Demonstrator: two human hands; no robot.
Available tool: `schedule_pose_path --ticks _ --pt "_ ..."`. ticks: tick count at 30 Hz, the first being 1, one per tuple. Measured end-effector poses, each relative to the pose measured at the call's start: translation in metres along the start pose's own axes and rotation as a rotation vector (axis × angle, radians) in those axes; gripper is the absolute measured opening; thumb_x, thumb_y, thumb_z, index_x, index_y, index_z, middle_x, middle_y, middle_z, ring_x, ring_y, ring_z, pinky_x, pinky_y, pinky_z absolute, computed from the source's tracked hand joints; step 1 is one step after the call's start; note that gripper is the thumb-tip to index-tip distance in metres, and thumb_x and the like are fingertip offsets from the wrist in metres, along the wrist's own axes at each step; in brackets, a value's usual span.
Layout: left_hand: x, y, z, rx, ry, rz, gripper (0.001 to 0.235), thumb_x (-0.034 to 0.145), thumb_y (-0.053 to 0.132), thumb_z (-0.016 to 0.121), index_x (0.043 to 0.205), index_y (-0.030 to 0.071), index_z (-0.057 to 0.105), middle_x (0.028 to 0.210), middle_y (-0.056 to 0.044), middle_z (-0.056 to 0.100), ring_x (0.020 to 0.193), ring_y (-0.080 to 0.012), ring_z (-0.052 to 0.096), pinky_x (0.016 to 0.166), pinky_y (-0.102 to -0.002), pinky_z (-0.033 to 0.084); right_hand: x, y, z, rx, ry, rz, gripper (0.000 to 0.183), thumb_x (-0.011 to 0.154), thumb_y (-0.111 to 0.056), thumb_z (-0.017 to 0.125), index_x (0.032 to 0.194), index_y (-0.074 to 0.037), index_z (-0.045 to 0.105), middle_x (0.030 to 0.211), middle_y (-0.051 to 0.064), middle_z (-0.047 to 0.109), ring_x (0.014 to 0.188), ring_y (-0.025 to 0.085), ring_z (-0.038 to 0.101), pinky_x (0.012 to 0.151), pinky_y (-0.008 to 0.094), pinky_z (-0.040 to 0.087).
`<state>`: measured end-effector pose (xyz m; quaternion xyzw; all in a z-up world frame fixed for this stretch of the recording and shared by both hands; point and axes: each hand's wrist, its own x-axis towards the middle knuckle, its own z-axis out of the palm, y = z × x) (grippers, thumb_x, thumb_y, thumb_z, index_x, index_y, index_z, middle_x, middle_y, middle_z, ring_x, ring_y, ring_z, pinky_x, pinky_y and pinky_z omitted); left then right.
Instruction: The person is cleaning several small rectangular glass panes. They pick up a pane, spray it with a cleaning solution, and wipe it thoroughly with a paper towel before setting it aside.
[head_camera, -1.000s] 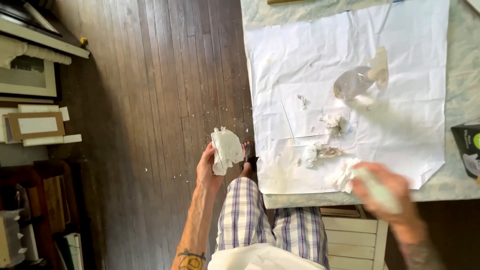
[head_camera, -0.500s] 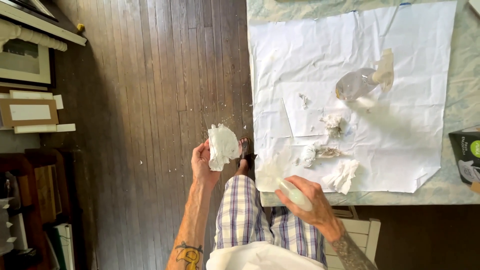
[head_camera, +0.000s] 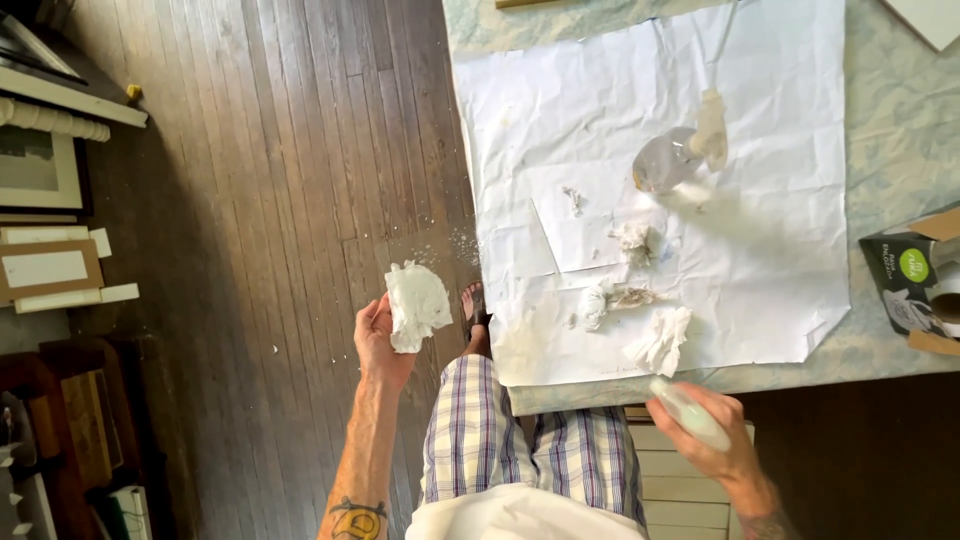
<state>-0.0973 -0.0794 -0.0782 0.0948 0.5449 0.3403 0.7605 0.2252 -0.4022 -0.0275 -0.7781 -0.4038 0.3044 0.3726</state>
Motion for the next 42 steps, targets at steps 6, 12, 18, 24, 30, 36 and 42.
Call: schedule_pose_path --ticks 6,12,18,24,30,36,42 --pt "0.006 0.006 -0.003 0.075 -0.020 0.002 0.046 0.094 0.045 0.053 0.118 0.010 0.071 0.104 -0.007 0.074 0.088 -0.0249 0.070 0.069 -0.037 0.051 -0.010 0.030 -0.086 0.076 0.271 0.202 0.020 0.101 -0.009 0.065 0.118 -0.005 0.074 0.103 0.007 0.076 0.094 0.014 0.071 0.096 0.027 0.054" --pt "-0.008 0.016 0.017 0.157 -0.081 -0.015 0.058 0.088 0.049 0.058 0.130 0.009 0.066 0.113 -0.011 0.071 0.095 -0.0283 0.068 0.075 -0.038 0.052 0.057 0.048 -0.092 0.184 0.651 0.308 0.018 0.104 -0.013 0.071 0.121 -0.010 0.069 0.109 0.000 0.070 0.104 0.009 0.064 0.099 0.025 0.052" --pt "-0.018 0.028 0.027 0.254 -0.025 -0.047 0.053 0.087 0.053 0.060 0.121 0.014 0.065 0.114 -0.007 0.069 0.096 -0.0257 0.065 0.077 -0.036 0.048 0.086 0.080 -0.086 0.397 0.704 0.114 0.041 0.103 -0.015 0.070 0.138 0.002 0.057 0.116 0.016 0.067 0.106 0.021 0.066 0.103 0.038 0.058" --pt "-0.015 0.032 0.024 0.291 -0.029 -0.095 0.061 0.089 0.060 0.056 0.129 0.014 0.061 0.116 -0.008 0.067 0.096 -0.0259 0.065 0.077 -0.038 0.049 0.060 0.045 -0.075 0.137 0.820 0.197 0.048 0.095 -0.003 0.081 0.138 0.000 0.059 0.133 0.017 0.066 0.118 0.025 0.062 0.095 0.040 0.057" --pt "-0.013 0.032 0.031 0.340 0.047 -0.120 0.078 0.091 0.067 0.044 0.144 0.012 0.054 0.130 -0.014 0.063 0.114 -0.0335 0.061 0.095 -0.049 0.043 0.063 -0.009 0.098 0.047 0.641 0.568 0.022 0.093 -0.014 0.080 0.111 -0.005 0.074 0.102 0.012 0.075 0.092 0.025 0.072 0.076 0.034 0.059" --pt "-0.005 0.029 0.019 0.205 0.049 -0.121 0.071 0.092 0.067 0.049 0.133 0.011 0.059 0.115 -0.013 0.070 0.106 -0.0293 0.068 0.097 -0.047 0.051 0.099 0.036 0.185 -0.275 0.459 0.465 0.032 0.083 -0.022 0.084 0.113 -0.014 0.076 0.100 0.007 0.075 0.082 0.030 0.070 0.074 0.044 0.057" --pt "0.013 0.026 -0.001 0.169 -0.007 -0.169 0.069 0.093 0.070 0.049 0.127 0.010 0.056 0.110 -0.017 0.070 0.102 -0.0312 0.069 0.094 -0.049 0.053 0.094 0.045 0.190 -0.299 0.558 0.405 0.016 0.089 -0.020 0.083 0.104 -0.019 0.076 0.087 0.005 0.068 0.074 0.027 0.065 0.071 0.037 0.054"
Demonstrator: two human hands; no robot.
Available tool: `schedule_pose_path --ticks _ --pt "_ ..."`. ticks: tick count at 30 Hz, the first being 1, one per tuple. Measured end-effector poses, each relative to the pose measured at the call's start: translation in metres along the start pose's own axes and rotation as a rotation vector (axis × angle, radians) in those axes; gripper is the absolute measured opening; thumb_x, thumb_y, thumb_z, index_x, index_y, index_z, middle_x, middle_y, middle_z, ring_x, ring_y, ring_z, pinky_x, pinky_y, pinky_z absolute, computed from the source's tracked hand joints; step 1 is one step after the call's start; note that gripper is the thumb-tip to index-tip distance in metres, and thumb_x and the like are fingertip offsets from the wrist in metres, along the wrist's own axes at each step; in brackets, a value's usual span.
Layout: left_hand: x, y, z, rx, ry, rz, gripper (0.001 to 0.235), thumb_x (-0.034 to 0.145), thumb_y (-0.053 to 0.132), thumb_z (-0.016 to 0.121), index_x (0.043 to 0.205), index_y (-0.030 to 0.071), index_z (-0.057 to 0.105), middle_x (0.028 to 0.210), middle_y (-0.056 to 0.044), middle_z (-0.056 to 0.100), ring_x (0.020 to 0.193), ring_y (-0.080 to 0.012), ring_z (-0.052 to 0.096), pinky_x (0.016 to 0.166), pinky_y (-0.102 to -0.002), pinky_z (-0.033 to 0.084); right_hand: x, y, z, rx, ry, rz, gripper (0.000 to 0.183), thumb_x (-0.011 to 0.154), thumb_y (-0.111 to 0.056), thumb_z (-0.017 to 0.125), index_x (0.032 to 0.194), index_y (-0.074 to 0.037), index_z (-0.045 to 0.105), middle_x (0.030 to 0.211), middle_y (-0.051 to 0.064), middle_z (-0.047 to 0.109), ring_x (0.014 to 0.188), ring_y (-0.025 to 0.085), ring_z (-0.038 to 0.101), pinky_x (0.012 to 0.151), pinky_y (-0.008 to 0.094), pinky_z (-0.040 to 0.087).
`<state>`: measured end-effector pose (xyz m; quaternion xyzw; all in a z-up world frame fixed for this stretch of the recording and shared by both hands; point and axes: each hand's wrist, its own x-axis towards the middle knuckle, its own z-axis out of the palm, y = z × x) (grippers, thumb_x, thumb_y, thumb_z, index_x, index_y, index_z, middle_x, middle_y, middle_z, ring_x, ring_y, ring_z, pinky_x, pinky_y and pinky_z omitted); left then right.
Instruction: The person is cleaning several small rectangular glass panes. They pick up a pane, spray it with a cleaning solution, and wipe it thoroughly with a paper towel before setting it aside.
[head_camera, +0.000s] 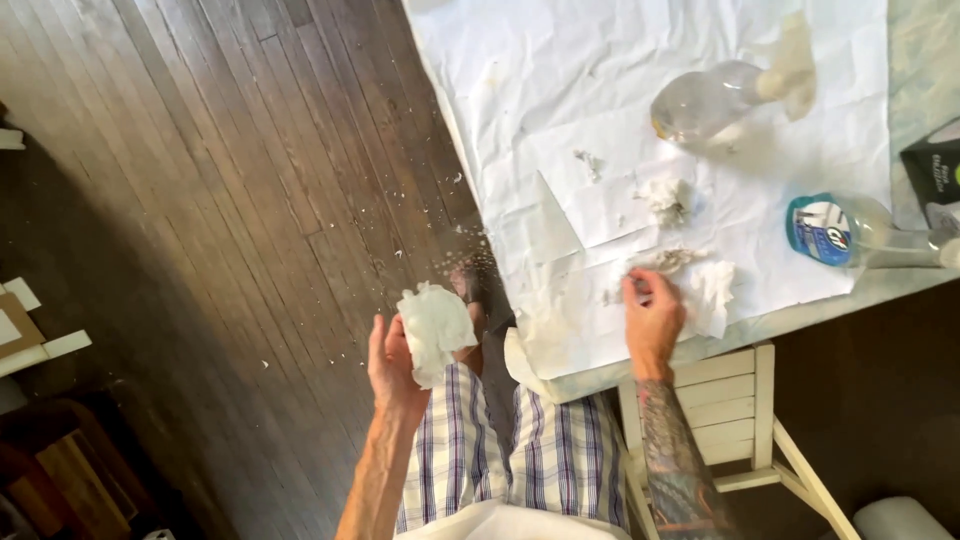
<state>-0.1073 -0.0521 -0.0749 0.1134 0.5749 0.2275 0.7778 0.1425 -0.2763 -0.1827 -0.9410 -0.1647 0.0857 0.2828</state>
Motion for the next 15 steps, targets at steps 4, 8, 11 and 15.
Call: schedule_pose_path --ticks 4,8,11,15 --pt "-0.003 0.007 0.013 -0.053 0.014 -0.040 0.078 0.092 0.063 0.049 0.144 0.004 0.047 0.138 -0.024 0.061 0.124 -0.0385 0.061 0.108 -0.055 0.044 0.028 -0.079 -0.015 0.299 -0.060 -0.076 0.015 0.097 -0.012 0.079 0.111 -0.009 0.074 0.103 0.013 0.072 0.099 0.030 0.071 0.085 0.036 0.057" --pt "-0.002 0.001 0.004 -0.063 0.006 -0.004 0.069 0.095 0.061 0.050 0.136 0.006 0.053 0.123 -0.019 0.069 0.113 -0.0306 0.068 0.102 -0.048 0.051 0.075 -0.104 0.042 0.388 -0.257 -0.086 0.019 0.097 -0.010 0.072 0.116 -0.010 0.070 0.110 0.010 0.072 0.104 0.028 0.070 0.082 0.038 0.059" --pt "0.000 -0.001 0.002 -0.047 0.009 0.000 0.072 0.095 0.061 0.050 0.138 0.005 0.051 0.125 -0.020 0.068 0.113 -0.0317 0.067 0.102 -0.049 0.051 0.095 -0.117 0.066 0.341 -0.346 -0.196 0.024 0.098 -0.007 0.068 0.122 -0.011 0.069 0.113 0.011 0.070 0.104 0.031 0.069 0.080 0.039 0.060" --pt "0.005 -0.009 -0.006 -0.026 -0.012 0.013 0.074 0.093 0.064 0.049 0.137 0.006 0.052 0.120 -0.021 0.069 0.111 -0.0332 0.068 0.100 -0.050 0.052 0.091 -0.126 0.067 0.206 -0.248 -0.363 0.022 0.097 -0.005 0.065 0.115 -0.011 0.076 0.113 0.011 0.068 0.103 0.030 0.067 0.080 0.036 0.060"
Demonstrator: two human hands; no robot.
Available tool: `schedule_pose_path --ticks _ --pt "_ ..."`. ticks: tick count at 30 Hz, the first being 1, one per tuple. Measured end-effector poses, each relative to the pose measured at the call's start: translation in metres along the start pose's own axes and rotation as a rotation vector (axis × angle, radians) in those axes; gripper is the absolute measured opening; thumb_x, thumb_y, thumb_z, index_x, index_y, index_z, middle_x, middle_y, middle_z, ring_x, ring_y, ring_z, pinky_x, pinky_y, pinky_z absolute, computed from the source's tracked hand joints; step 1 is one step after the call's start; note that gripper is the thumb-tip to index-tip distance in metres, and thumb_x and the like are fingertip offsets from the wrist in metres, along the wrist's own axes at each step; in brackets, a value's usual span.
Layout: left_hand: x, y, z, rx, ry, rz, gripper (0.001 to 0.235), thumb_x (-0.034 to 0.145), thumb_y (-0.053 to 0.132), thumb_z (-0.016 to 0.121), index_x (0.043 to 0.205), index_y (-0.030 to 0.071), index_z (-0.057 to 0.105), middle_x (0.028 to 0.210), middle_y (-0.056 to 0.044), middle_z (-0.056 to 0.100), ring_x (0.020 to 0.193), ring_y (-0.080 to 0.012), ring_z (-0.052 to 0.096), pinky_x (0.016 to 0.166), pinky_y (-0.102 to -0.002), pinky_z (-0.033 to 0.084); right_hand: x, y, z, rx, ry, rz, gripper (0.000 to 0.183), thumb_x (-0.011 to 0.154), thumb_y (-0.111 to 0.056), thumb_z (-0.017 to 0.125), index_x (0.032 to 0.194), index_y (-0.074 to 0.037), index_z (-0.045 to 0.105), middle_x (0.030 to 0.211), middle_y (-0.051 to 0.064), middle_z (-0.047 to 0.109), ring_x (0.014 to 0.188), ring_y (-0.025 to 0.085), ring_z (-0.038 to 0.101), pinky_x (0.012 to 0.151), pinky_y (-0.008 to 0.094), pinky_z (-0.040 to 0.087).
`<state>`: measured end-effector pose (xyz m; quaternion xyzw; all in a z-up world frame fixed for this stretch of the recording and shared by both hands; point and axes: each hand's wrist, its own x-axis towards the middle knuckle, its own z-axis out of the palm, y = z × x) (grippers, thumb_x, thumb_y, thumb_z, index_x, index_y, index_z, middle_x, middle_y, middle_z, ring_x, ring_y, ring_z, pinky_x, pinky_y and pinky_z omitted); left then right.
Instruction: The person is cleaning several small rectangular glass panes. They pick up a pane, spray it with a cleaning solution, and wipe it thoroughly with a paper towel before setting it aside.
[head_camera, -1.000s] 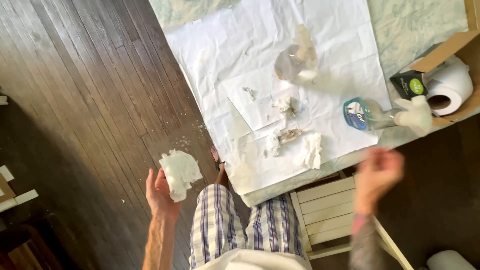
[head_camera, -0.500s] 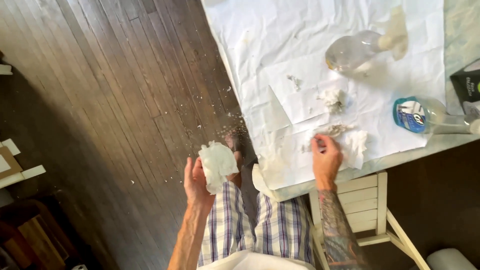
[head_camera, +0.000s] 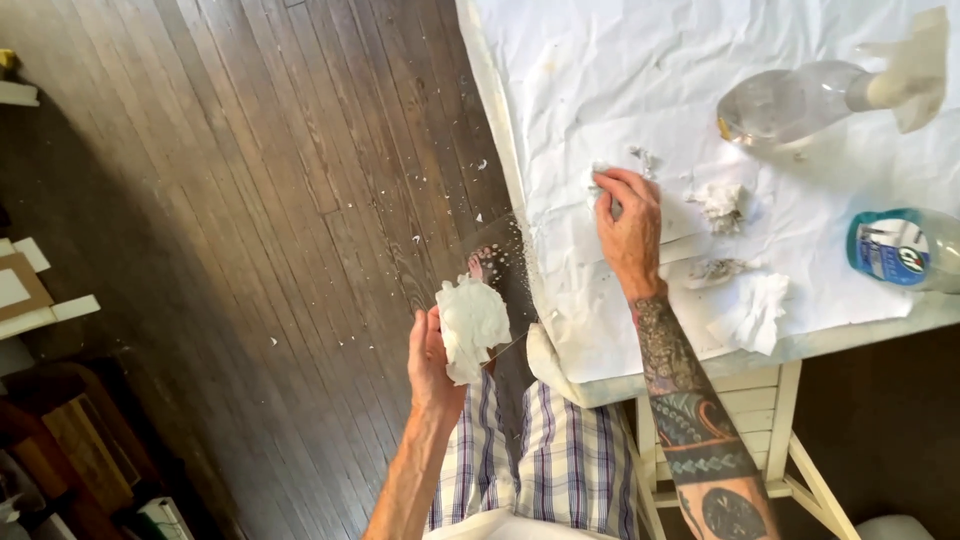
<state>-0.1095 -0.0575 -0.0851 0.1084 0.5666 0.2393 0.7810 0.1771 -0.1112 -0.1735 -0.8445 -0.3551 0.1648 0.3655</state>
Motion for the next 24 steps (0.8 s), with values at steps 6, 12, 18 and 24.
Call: schedule_pose_path --ticks 6,12,18,24 --pt "-0.004 0.005 0.007 0.001 0.000 0.019 0.071 0.096 0.064 0.046 0.137 0.007 0.051 0.120 -0.019 0.070 0.113 -0.0292 0.068 0.101 -0.048 0.052 0.001 0.013 0.017 0.031 0.035 0.030 0.024 0.096 -0.004 0.071 0.120 -0.005 0.076 0.114 0.017 0.069 0.102 0.035 0.069 0.080 0.038 0.059" --pt "-0.008 0.006 0.013 -0.002 0.031 0.004 0.077 0.097 0.067 0.038 0.141 0.004 0.051 0.126 -0.023 0.068 0.118 -0.0342 0.066 0.104 -0.053 0.050 -0.010 0.033 0.042 0.058 0.070 0.097 0.027 0.094 -0.002 0.072 0.120 -0.007 0.076 0.113 0.014 0.069 0.103 0.034 0.070 0.081 0.036 0.058" --pt "-0.011 0.014 0.022 0.017 0.051 0.004 0.085 0.096 0.069 0.033 0.147 0.003 0.049 0.133 -0.026 0.066 0.124 -0.0379 0.064 0.108 -0.056 0.047 -0.037 -0.053 0.051 0.150 0.044 0.063 0.029 0.094 0.000 0.067 0.119 -0.011 0.076 0.112 0.010 0.067 0.105 0.029 0.068 0.086 0.035 0.057" --pt "-0.007 0.014 0.010 -0.110 0.004 0.009 0.086 0.091 0.079 0.040 0.130 0.006 0.065 0.114 -0.021 0.074 0.105 -0.0338 0.072 0.099 -0.050 0.054 -0.093 -0.185 0.076 0.374 -0.075 -0.029 0.033 0.090 0.004 0.066 0.114 -0.014 0.078 0.112 0.006 0.068 0.104 0.025 0.068 0.090 0.033 0.058"
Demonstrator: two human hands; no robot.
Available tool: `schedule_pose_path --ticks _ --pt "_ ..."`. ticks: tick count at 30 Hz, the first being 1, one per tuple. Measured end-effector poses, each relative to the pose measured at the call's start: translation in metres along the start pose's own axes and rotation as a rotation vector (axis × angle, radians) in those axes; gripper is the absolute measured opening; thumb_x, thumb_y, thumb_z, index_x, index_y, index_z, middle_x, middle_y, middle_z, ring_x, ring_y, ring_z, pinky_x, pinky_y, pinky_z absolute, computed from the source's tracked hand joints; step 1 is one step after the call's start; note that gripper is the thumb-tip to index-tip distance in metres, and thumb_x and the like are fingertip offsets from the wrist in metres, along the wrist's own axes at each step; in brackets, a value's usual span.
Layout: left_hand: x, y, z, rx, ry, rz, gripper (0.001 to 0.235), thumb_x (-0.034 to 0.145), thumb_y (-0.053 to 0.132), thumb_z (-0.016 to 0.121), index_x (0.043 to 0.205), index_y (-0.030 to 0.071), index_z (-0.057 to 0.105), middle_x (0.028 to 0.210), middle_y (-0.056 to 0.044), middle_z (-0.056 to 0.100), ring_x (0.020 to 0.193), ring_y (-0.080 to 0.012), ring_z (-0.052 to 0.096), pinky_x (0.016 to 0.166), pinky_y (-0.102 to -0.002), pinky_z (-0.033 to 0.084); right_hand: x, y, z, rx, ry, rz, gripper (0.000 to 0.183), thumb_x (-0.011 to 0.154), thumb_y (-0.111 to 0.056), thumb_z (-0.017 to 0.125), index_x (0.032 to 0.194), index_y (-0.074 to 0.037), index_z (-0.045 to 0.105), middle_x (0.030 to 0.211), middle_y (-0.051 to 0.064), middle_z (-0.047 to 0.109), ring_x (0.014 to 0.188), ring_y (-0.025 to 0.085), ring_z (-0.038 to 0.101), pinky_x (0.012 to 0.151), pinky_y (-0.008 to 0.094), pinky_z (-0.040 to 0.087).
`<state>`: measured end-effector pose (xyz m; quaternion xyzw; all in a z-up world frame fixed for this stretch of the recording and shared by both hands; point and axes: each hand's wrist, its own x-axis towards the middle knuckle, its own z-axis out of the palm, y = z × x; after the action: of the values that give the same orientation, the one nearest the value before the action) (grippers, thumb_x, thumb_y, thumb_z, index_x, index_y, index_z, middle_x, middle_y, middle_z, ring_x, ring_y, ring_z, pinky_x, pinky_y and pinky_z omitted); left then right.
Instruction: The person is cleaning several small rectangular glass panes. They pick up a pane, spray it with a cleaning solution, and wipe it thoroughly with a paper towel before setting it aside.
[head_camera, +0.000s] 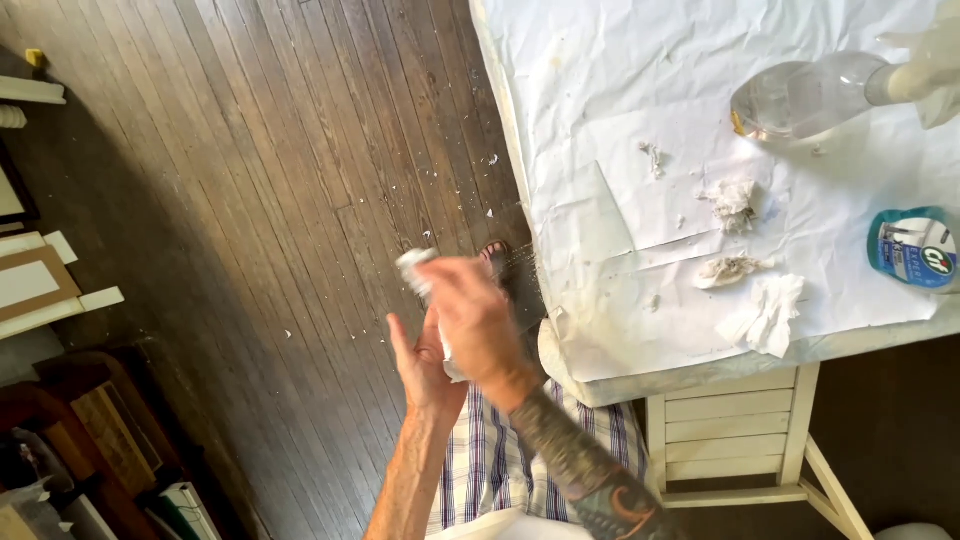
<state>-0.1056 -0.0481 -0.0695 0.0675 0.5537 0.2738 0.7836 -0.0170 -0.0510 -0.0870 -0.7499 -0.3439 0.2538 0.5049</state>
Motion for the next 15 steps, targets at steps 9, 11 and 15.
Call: schedule_pose_path --ticks 9,11,15 --pt "-0.012 0.003 0.019 -0.020 0.001 -0.014 0.095 0.089 0.081 0.031 0.144 0.006 0.054 0.133 -0.025 0.066 0.123 -0.0381 0.062 0.109 -0.057 0.044 0.057 0.096 -0.097 0.035 0.223 0.080 0.030 0.092 0.003 0.062 0.117 -0.008 0.076 0.110 0.017 0.072 0.101 0.033 0.069 0.085 0.041 0.057" --pt "-0.012 0.003 0.023 0.017 0.052 -0.019 0.099 0.088 0.081 0.028 0.148 0.006 0.050 0.140 -0.027 0.061 0.131 -0.0418 0.058 0.113 -0.060 0.040 0.078 0.156 -0.114 -0.120 0.283 0.011 0.032 0.090 0.006 0.064 0.117 -0.005 0.077 0.109 0.019 0.073 0.099 0.037 0.069 0.083 0.041 0.056" --pt "-0.019 0.005 0.028 0.013 0.058 -0.012 0.098 0.090 0.079 0.027 0.150 0.005 0.048 0.144 -0.025 0.059 0.133 -0.0414 0.056 0.113 -0.059 0.039 0.081 0.161 -0.104 -0.214 0.253 -0.002 0.029 0.090 0.006 0.066 0.114 -0.005 0.078 0.106 0.014 0.071 0.099 0.034 0.070 0.085 0.038 0.057"
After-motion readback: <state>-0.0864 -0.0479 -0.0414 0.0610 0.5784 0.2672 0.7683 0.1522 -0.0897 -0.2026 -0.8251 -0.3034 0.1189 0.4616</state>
